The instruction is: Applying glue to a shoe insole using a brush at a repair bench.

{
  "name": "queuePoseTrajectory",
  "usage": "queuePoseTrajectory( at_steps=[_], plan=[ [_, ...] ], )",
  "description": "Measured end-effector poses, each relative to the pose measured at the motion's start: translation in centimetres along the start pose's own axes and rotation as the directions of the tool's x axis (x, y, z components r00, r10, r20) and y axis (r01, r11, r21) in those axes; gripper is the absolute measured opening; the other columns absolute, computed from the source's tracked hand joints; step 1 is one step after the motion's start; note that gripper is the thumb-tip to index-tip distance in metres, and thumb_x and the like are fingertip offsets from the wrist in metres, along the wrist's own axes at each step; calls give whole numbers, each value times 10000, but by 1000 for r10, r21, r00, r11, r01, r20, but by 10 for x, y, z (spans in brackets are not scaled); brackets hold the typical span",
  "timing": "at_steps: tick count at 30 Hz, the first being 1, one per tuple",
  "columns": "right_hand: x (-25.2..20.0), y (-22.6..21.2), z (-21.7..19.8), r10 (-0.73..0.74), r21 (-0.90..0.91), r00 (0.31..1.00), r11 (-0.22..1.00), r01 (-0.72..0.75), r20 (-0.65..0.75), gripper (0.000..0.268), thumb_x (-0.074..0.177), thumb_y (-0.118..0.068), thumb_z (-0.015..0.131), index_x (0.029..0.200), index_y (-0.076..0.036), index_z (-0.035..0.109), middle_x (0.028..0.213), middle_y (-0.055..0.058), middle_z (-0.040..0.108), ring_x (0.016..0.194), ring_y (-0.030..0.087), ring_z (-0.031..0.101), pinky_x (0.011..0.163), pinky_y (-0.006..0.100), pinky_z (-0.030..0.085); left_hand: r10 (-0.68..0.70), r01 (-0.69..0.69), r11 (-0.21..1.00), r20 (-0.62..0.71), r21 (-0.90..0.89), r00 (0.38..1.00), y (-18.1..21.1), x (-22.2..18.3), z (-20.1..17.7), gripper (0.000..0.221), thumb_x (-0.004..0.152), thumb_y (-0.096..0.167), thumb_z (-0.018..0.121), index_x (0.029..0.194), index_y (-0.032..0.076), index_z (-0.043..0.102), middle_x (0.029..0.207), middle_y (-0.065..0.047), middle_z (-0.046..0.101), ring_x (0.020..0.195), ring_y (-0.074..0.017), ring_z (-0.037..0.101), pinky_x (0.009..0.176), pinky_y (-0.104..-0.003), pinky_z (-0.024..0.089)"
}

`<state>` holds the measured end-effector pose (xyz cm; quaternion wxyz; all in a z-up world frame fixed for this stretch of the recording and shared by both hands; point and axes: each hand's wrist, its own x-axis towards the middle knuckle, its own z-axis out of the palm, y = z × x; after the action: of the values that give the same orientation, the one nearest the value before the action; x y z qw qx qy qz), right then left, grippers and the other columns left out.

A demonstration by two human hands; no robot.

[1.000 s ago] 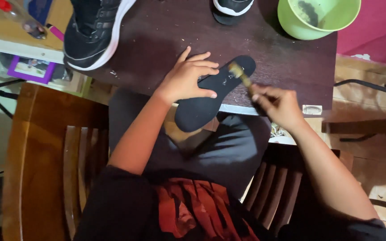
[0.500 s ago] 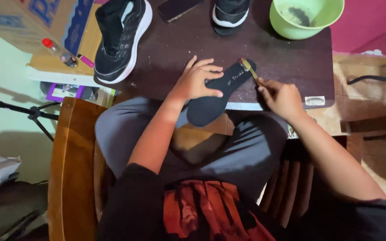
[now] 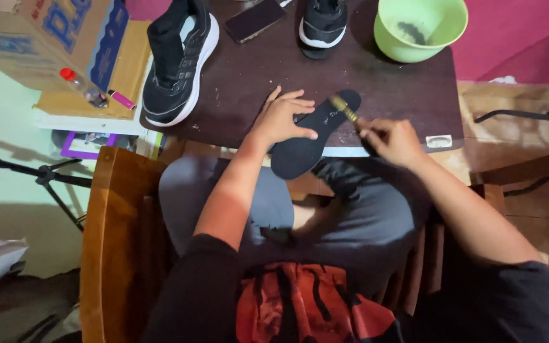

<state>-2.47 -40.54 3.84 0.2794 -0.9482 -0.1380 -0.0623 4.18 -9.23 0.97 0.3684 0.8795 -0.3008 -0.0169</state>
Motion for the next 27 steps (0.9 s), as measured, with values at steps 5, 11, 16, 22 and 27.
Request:
queuePoseTrajectory(
  at_steps=[5, 11, 16, 22, 27],
  plan=[
    [1, 15, 7, 27, 4, 1000, 1000, -27, -7, 155, 967, -247, 770, 1075, -135, 781, 888, 160, 756, 857, 410, 723, 687, 492, 552, -27, 28, 1000, 40, -12, 999, -3, -2, -1, 643, 737, 563, 913, 1237, 198, 740, 1380, 16, 684, 1465, -196, 445, 1292, -528, 55],
    [-2, 3, -2, 40, 43, 998, 998, -42, 45, 200, 954, -235, 751, 1132, -155, 796, 895, 154, 761, 870, 398, 726, 694, 489, 556, -2, 2, 1000, 61, -13, 998, -7, 0, -1, 603, 786, 539, 869, 1264, 198, 728, 1420, 18, 658, 1484, -198, 412, 1288, -537, 27],
    [-5, -25, -10, 7, 30, 995, 999, -10, 99, 148, 882, -152, 741, 1011, -96, 786, 865, 187, 762, 848, 407, 734, 691, 482, 566, 28, -30, 999, 60, 35, 998, -18, 1, 5, 513, 847, 527, 798, 1277, 257, 724, 1443, 65, 638, 1495, -183, 401, 1281, -552, 30],
    [0, -31, -21, 23, -100, 990, 995, -9, 136, 117, 886, -218, 734, 981, -175, 788, 846, 114, 781, 834, 357, 750, 698, 455, 578, 27, -28, 998, 21, 63, 999, -17, 4, 6, 430, 853, 452, 773, 1238, 261, 745, 1421, 44, 657, 1478, -223, 431, 1258, -608, 52],
    [2, -28, -27, 115, -373, 986, 926, -64, 117, 175, 876, -263, 754, 1020, -164, 768, 837, 113, 774, 803, 350, 747, 701, 496, 595, -2, -1, 994, 29, 108, 1000, -2, 5, 7, 441, 840, 443, 777, 1225, 231, 753, 1394, 16, 666, 1455, -244, 445, 1246, -633, 80]
  ],
)
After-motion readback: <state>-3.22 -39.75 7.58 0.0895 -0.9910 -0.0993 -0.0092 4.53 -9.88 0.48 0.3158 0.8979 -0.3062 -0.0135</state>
